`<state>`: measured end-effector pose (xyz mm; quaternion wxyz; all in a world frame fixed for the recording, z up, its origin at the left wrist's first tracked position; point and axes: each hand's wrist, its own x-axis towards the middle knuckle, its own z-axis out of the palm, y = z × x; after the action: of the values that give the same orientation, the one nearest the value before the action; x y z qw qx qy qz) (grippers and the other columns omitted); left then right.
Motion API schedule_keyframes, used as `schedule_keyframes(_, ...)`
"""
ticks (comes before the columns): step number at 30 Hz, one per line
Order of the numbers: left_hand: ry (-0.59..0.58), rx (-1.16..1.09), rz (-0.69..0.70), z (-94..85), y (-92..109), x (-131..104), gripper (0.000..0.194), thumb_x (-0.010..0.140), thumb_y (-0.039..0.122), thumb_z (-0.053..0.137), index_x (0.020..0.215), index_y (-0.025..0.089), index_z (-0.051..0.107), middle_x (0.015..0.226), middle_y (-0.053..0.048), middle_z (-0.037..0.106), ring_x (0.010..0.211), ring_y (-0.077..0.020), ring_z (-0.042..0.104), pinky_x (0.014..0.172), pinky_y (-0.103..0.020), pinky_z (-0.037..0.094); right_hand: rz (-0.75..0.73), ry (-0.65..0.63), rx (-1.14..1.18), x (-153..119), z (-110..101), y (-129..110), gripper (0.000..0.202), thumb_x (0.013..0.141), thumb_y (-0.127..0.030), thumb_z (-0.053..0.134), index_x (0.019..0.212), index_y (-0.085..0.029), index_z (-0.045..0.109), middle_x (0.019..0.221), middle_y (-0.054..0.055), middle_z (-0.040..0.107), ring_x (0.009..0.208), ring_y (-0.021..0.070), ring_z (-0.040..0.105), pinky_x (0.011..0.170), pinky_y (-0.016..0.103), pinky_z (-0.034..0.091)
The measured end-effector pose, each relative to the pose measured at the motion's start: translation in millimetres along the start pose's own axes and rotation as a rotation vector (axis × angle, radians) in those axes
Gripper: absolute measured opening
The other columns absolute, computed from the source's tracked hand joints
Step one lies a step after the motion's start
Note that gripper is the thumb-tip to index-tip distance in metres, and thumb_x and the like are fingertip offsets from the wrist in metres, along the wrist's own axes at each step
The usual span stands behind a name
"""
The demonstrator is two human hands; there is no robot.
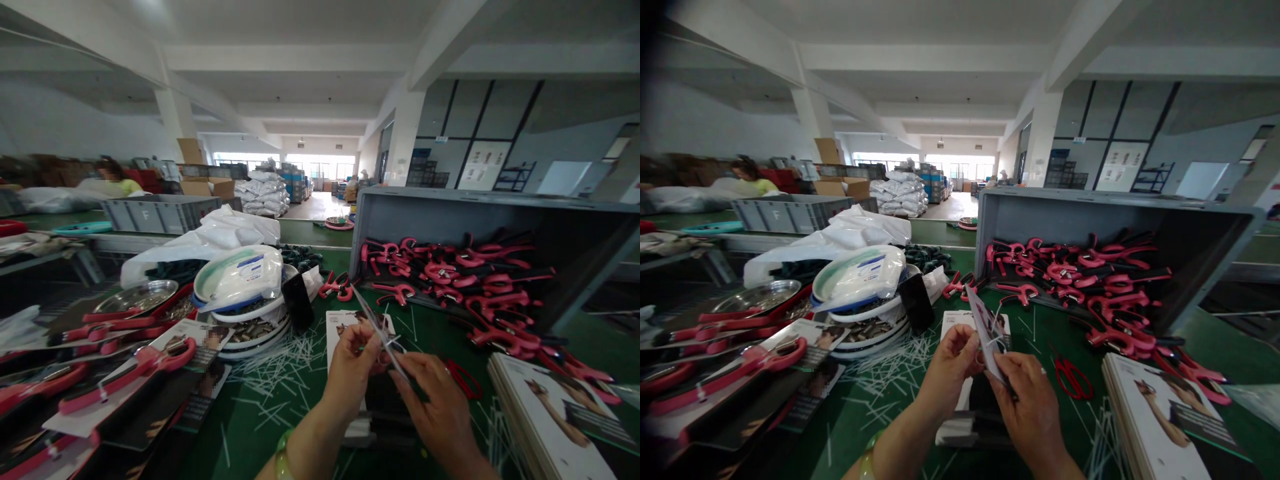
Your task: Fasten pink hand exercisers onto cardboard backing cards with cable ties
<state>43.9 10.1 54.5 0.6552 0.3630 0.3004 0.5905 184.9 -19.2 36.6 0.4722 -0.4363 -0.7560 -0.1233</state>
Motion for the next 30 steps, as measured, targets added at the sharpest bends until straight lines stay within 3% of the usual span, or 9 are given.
schedule_keyframes(3, 0.005, 0.048, 0.035, -19.0, 2.7, -6.4, 0.041, 0.064, 0.046, 0.076, 0.09, 0.019, 0.059, 0.084, 0.0, 0.061, 0.066, -0.01, 0.06, 0.063, -0.023, 0.05, -0.114, -0.056, -0.079, -3.6, 7.2, -1.1, 0.022, 0.089, -0.028, 0.051, 0.102, -0.019, 0.066, 0.089, 0.008, 0.065, 0.081, 0.0176, 0.061, 0.069, 0.028, 0.052)
schedule_keyframes(5, -0.023, 0.181, 0.012, -32.8, 7.4, -6.8, 0.041, 0.064, 0.042, 0.076, 0.095, 0.019, 0.064, 0.078, 0.0, 0.061, 0.061, -0.0101, 0.058, 0.06, -0.023, 0.048, -0.15, -0.088, -0.125, -6.9, 12.8, -2.2, 0.023, 0.09, -0.025, 0.048, 0.102, -0.018, 0.066, 0.089, 0.008, 0.066, 0.082, 0.0184, 0.061, 0.07, 0.029, 0.052)
schedule_keyframes(11, -0.098, 0.885, 0.154, -55.4, 28.9, -0.4, 0.01, 0.061, 0.026, 0.073, 0.07, 0.021, 0.074, 0.08, -0.003, 0.063, 0.061, -0.0132, 0.056, 0.059, -0.023, 0.045, -0.199, -0.189, -0.173, -19.1, 31.8, -10.0, 0.027, 0.082, -0.009, 0.046, 0.099, -0.018, 0.065, 0.089, 0.008, 0.066, 0.083, 0.0201, 0.06, 0.074, 0.033, 0.05)
schedule_keyframes(15, -0.033, 1.105, 0.225, -56.0, 30.9, 0.5, 0.005, 0.062, 0.023, 0.07, 0.062, 0.026, 0.073, 0.071, -0.001, 0.059, 0.064, -0.0158, 0.054, 0.065, -0.026, 0.045, -0.184, -0.23, -0.181, -21.9, 40.1, -13.4, 0.03, 0.077, -0.006, 0.049, 0.101, -0.017, 0.065, 0.091, 0.009, 0.066, 0.084, 0.0211, 0.059, 0.074, 0.034, 0.051)
schedule_keyframes(18, 0.137, 1.087, 0.356, -56.9, 23.9, -2.0, 0.006, 0.068, 0.025, 0.068, 0.064, 0.025, 0.072, 0.09, -0.006, 0.061, 0.085, -0.0216, 0.057, 0.074, -0.03, 0.045, -0.131, -0.263, -0.212, -19.0, 42.1, -12.6, 0.031, 0.074, -0.005, 0.054, 0.099, -0.018, 0.066, 0.092, 0.008, 0.067, 0.084, 0.0222, 0.06, 0.073, 0.034, 0.052)
schedule_keyframes(21, 0.194, 0.991, 0.419, -62.4, 13.1, -3.5, 0.011, 0.076, 0.029, 0.062, 0.072, 0.024, 0.07, 0.101, -0.008, 0.059, 0.097, -0.0236, 0.056, 0.078, -0.033, 0.046, -0.07, -0.294, -0.226, -15.8, 44.8, -10.6, 0.031, 0.07, -0.006, 0.061, 0.098, -0.018, 0.067, 0.093, 0.008, 0.067, 0.086, 0.0239, 0.06, 0.073, 0.036, 0.053)
schedule_keyframes(23, 0.199, 0.93, 0.398, -69.1, 4.2, -2.1, 0.011, 0.075, 0.031, 0.064, 0.08, 0.023, 0.07, 0.103, -0.008, 0.062, 0.101, -0.0246, 0.057, 0.087, -0.037, 0.045, -0.041, -0.317, -0.206, -14.9, 48.4, -10.8, 0.031, 0.069, -0.007, 0.065, 0.097, -0.019, 0.068, 0.094, 0.008, 0.067, 0.086, 0.0246, 0.06, 0.073, 0.036, 0.053)
schedule_keyframes(27, 0.247, 0.812, 0.267, -85.8, -14.8, 5.8, 0.045, 0.062, 0.031, 0.076, 0.104, 0.02, 0.066, 0.114, -0.011, 0.064, 0.112, -0.0287, 0.055, 0.103, -0.044, 0.035, 0.049, -0.357, -0.125, -13.2, 52.3, -16.2, 0.032, 0.067, -0.011, 0.071, 0.098, -0.019, 0.069, 0.097, 0.009, 0.066, 0.089, 0.0251, 0.061, 0.076, 0.038, 0.053)
schedule_keyframes(30, 0.246, 0.754, 0.216, -96.3, -29.1, 12.3, 0.053, 0.06, 0.028, 0.076, 0.11, 0.016, 0.064, 0.127, -0.015, 0.058, 0.124, -0.0308, 0.048, 0.109, -0.044, 0.028, 0.051, -0.443, 0.026, -8.1, 43.5, -12.6, 0.036, 0.069, -0.02, 0.072, 0.105, -0.021, 0.067, 0.105, 0.009, 0.066, 0.098, 0.0235, 0.061, 0.083, 0.037, 0.052)
